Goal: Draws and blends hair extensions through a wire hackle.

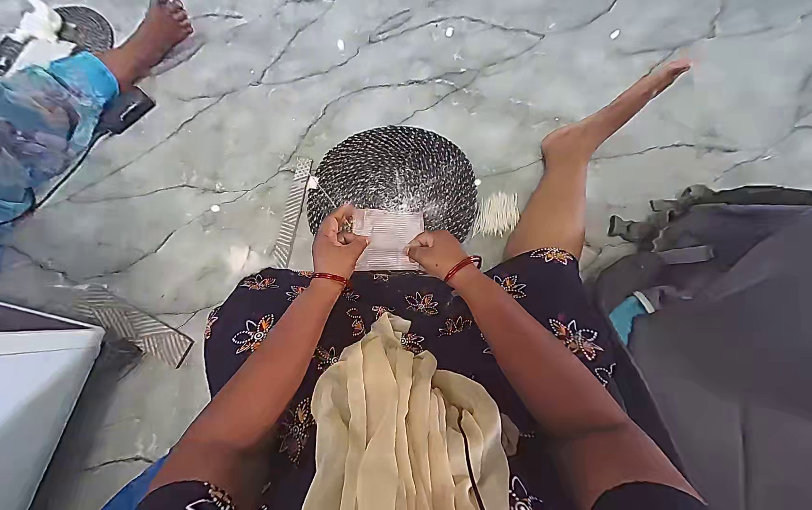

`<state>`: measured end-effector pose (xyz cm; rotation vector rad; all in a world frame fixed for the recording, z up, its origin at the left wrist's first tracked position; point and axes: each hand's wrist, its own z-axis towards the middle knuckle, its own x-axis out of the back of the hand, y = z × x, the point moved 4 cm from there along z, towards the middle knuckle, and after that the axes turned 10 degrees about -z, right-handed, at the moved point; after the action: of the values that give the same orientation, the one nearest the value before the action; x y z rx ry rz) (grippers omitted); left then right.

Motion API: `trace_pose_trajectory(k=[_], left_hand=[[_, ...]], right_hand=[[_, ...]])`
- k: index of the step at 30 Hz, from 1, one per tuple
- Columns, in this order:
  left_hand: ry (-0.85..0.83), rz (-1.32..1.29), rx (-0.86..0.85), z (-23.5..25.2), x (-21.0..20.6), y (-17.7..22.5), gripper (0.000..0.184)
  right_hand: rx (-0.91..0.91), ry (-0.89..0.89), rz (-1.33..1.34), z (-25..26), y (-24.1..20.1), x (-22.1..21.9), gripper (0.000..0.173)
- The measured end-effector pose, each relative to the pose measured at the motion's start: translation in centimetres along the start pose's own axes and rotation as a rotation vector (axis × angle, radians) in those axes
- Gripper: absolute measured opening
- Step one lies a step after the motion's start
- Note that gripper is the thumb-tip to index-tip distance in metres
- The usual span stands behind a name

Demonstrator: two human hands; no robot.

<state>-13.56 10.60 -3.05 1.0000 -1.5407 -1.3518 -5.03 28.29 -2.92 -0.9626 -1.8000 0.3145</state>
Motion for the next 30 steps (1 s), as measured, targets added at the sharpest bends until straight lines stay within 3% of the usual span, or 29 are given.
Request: trace_pose_trajectory(k=[6,15,18,22,25,28,30], left_hand=[[0.007,0.122,0.190,3.6,-1.9,-4.6,0.065],[-0.100,0.568,0.348,5.2,-2.3,-6.5,0.061],[-0.103,0.577,0.321,5.2,-2.2,-6.6,0.054],[-0.077,0.567,0.069,4.7,-2.2,-7.0,0.049],[-0.013,0.652,0.012,5.0,-2.4,-7.2,0.070],[0.056,0.708,0.199,5.4,-2.6,-7.8,0.103],[0.059,0.749,0.249,5.5,-2.8,-7.8,0.113]], right_hand=[[-0.127,-0.049,-0.132,5.5,1.7,-1.2,0.033],[-0.275,-0.160,-0.296,9.0,2.1,-2.7,0.035],[-0.260,-0.138,-0.287,9.1,2.6,-2.7,0.034],[-0.254,-0.126,-0.275,9.1,2.7,-2.8,0.033],[-0.258,-0.121,-0.271,9.1,2.8,-2.8,0.032],[-0.266,-0.105,-0.274,9.1,2.7,-3.0,0.032],[-0.265,-0.077,-0.256,9.0,2.8,-3.0,0.032]])
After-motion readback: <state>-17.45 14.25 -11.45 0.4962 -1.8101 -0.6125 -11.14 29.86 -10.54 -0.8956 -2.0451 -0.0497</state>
